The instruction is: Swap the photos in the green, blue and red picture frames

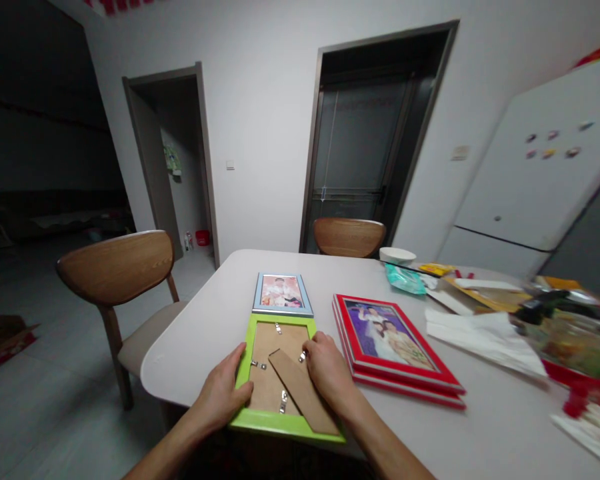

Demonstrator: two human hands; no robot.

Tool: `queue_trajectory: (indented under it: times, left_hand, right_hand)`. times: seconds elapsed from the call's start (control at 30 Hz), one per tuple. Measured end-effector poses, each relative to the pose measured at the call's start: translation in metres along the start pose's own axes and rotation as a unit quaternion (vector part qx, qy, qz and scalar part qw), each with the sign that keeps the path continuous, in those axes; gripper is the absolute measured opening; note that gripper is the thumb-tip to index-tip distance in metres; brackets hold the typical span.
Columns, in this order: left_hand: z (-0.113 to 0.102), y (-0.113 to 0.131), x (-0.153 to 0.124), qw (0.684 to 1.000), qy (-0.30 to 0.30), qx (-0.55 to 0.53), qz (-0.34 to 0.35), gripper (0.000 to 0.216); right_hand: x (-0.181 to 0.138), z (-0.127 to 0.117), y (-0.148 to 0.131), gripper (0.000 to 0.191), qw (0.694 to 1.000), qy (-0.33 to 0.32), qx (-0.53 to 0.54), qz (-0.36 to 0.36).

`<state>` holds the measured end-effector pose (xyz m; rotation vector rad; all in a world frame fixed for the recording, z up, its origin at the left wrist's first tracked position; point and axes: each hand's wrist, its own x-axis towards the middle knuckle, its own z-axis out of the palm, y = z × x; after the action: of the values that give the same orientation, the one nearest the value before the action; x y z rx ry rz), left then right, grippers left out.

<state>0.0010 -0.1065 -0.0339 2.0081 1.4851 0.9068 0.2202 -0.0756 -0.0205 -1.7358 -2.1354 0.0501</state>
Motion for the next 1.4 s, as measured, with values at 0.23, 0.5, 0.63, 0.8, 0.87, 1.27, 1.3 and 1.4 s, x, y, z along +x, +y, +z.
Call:
queue_trajectory:
  times: [0.23,0.5,0.63,0.8,0.87,1.27,1.3,1.4]
  left_hand:
    - [0.002,-0.001,-0.001,1.000,0.015,-0.001,-0.002,0.063]
    - [0.004,-0.003,-0.001,1.000,0.015,-0.014,-0.004,0.061]
    - [0.005,-0.004,0.000,1.000,0.015,-0.012,-0.002,0.061]
    - [0.006,-0.005,-0.001,1.000,0.014,0.006,0.004,0.062]
    - [0.006,-0.005,-0.001,1.000,0.014,0.007,0.002,0.063]
    - [0.004,-0.003,0.002,1.000,0.001,-0.016,-0.005,0.064]
    - [0.004,-0.003,0.002,1.000,0.002,-0.015,-0.002,0.063]
    - [0.004,-0.003,0.002,1.000,0.006,-0.018,0.002,0.063]
  right_hand:
    - [-0.007,-0.003,-0.028,0.028,0.997,0.027,0.037,-0.058]
    - [0.003,0.007,-0.077,0.023,0.991,-0.032,0.060,-0.116]
    - [0.009,0.014,-0.077,0.019,0.994,-0.016,0.047,-0.096]
    - [0.013,0.018,-0.071,0.019,0.996,-0.002,0.043,-0.078]
    - [0.017,0.018,-0.064,0.023,0.997,0.006,0.044,-0.067]
    - [0.057,0.032,-0.029,0.028,0.999,0.024,0.015,0.040]
    - [0.057,0.033,-0.029,0.028,0.999,0.024,0.016,0.043]
    - [0.056,0.033,-0.029,0.029,0.999,0.022,0.020,0.043]
